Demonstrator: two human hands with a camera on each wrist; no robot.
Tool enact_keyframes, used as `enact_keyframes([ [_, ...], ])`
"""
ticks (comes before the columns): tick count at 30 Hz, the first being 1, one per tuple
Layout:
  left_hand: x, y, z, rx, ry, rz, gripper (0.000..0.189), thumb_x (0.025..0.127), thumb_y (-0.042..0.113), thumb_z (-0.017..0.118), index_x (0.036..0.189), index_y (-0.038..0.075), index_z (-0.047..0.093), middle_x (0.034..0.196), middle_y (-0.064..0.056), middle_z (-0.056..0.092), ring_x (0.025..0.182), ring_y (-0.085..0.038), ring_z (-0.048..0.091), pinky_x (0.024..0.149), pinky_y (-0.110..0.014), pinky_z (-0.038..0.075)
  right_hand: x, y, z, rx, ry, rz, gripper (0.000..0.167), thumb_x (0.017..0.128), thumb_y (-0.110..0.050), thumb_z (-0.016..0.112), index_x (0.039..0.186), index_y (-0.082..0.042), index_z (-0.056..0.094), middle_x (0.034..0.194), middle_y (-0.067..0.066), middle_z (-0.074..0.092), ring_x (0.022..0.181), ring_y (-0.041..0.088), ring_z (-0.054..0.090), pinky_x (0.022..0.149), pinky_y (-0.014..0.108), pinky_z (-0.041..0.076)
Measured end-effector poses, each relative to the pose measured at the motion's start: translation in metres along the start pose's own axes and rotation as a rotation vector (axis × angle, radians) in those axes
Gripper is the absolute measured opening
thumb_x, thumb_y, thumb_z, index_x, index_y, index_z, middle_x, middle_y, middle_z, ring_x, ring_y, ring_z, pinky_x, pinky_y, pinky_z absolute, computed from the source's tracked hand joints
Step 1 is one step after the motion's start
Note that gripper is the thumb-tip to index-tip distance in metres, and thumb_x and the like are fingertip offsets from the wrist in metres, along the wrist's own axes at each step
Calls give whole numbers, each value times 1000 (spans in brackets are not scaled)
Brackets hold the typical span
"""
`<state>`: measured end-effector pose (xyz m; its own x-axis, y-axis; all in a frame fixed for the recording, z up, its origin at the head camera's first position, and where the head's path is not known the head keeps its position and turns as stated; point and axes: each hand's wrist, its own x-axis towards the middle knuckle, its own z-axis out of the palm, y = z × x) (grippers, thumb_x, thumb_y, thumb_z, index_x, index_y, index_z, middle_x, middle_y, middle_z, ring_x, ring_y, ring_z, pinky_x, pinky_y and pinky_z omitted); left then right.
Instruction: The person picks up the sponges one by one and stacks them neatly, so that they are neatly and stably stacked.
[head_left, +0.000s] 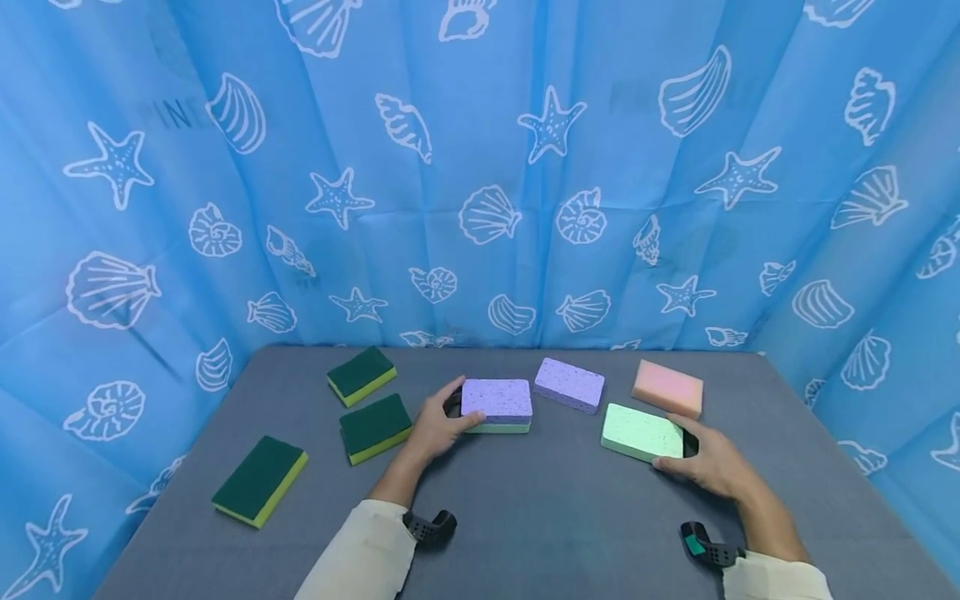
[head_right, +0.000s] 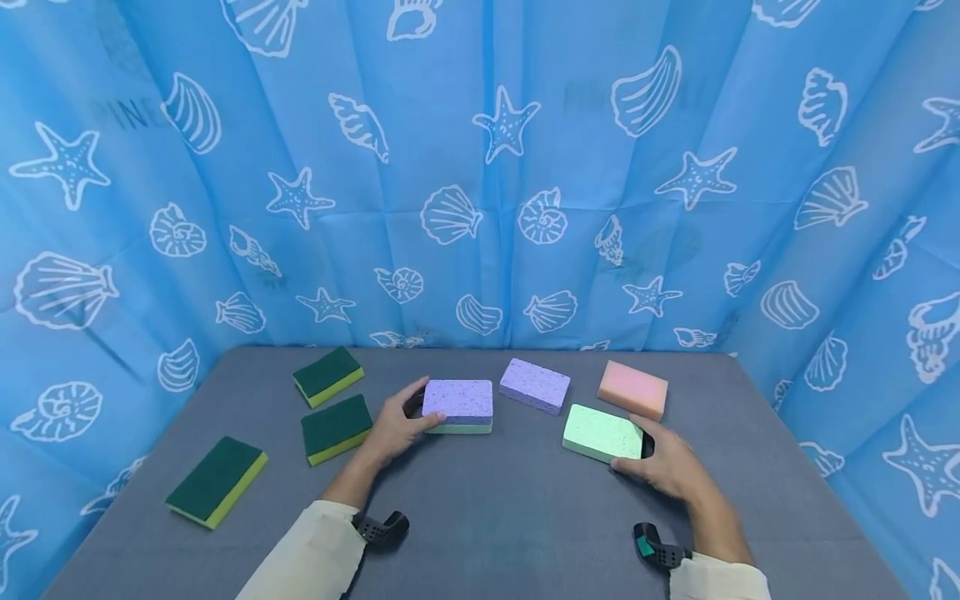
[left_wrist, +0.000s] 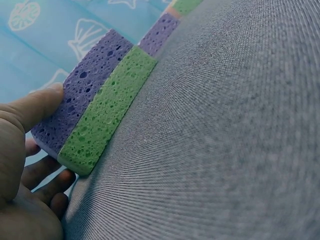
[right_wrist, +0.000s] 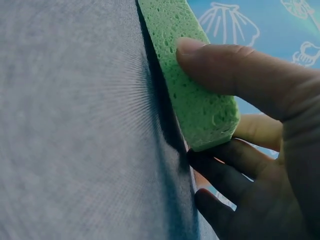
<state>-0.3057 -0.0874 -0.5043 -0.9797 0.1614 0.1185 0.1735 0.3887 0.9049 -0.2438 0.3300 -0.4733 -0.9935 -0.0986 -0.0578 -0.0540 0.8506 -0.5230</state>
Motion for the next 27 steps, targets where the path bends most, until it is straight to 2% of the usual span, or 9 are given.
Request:
enact_keyframes([
  [19, 0, 0, -1, -3, -8, -6, 77, 83, 34, 77, 148, 10, 42, 146, -16, 41, 136, -34, 32, 107, -53, 26, -4, -6, -10, 28, 51, -30, 89, 79, -43, 78, 141, 9, 40, 131, 43, 40, 118, 60, 37, 88, 71, 32],
  [27, 0, 1, -1, -9, -10, -10, 78, 84, 34, 77, 148, 9, 41, 146, -16, 41, 136, -35, 32, 107, -54, 25, -6, -13, -14, 40, 58, -5, 92, 78, -46, 78, 141, 9, 39, 134, 42, 38, 120, 58, 36, 89, 71, 31],
])
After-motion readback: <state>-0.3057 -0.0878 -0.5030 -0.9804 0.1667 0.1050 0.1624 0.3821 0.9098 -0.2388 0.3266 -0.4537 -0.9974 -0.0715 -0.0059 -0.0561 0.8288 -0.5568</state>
